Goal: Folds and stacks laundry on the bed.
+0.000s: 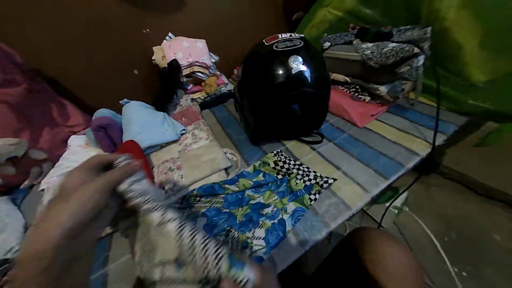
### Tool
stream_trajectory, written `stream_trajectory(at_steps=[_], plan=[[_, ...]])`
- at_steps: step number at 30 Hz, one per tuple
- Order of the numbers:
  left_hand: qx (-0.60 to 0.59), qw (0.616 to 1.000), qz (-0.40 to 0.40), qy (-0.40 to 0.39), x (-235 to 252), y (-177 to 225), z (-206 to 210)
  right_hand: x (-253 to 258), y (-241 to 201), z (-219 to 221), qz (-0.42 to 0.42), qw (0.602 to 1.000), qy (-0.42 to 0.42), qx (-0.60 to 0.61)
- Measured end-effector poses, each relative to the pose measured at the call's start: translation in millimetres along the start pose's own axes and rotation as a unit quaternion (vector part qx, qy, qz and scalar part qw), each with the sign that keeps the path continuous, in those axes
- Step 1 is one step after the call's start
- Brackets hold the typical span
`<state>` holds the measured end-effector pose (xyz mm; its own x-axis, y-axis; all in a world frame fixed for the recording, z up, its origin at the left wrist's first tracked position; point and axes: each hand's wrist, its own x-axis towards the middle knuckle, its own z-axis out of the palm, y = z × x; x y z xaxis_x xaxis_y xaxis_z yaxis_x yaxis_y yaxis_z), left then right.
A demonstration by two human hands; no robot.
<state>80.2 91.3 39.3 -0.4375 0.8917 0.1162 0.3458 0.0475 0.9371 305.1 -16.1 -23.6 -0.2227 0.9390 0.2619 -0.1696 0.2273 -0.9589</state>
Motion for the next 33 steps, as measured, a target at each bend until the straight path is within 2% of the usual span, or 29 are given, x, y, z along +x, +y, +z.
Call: stream_trajectory(at_steps=[4,7,9,13,18,19,21,23,24,26,27,29,30,31,33], plan=[[-0.025,0.995,-0.039,-0.086,15,24,94,13,5,-44,0.025,0.988,0.137,0.065],[-0.04,0.992,-0.049,-0.109,12,39,130,15,5,-62,0.043,0.979,0.188,0.059],[-0.039,0.994,-0.03,-0.1,8,42,133,11,7,-65,0.035,0.985,0.162,0.042],[-0.063,0.997,0.0,-0.055,6,32,113,9,21,-60,-0.014,0.995,0.097,0.024],[-0.143,0.989,-0.031,-0.025,7,27,115,23,20,-60,0.012,0.989,0.147,0.002],[-0.152,0.988,-0.032,-0.027,6,27,119,23,20,-66,0.0,0.992,0.122,-0.024],[-0.174,0.985,-0.016,-0.005,7,24,125,23,20,-89,-0.057,0.995,-0.023,-0.074],[-0.215,0.976,0.02,0.04,6,19,130,36,16,-121,-0.118,0.96,-0.215,-0.131],[-0.242,0.968,0.036,0.062,5,19,132,46,14,-135,-0.138,0.938,-0.272,-0.167],[-0.288,0.953,0.051,0.079,0,18,134,67,16,-160,-0.163,0.916,-0.273,-0.245],[-0.301,0.949,0.054,0.083,-3,17,136,78,16,-166,-0.148,0.917,-0.223,-0.297],[-0.318,0.943,0.046,0.086,-6,16,139,101,15,-171,-0.075,0.904,-0.128,-0.402],[-0.321,0.943,0.044,0.084,-7,15,141,112,15,-172,-0.028,0.891,-0.112,-0.44],[-0.325,0.941,0.042,0.08,-9,15,142,122,14,-172,0.013,0.874,-0.114,-0.472],[-0.345,0.934,0.048,0.082,-8,12,146,135,15,-169,0.039,0.844,-0.134,-0.517]])
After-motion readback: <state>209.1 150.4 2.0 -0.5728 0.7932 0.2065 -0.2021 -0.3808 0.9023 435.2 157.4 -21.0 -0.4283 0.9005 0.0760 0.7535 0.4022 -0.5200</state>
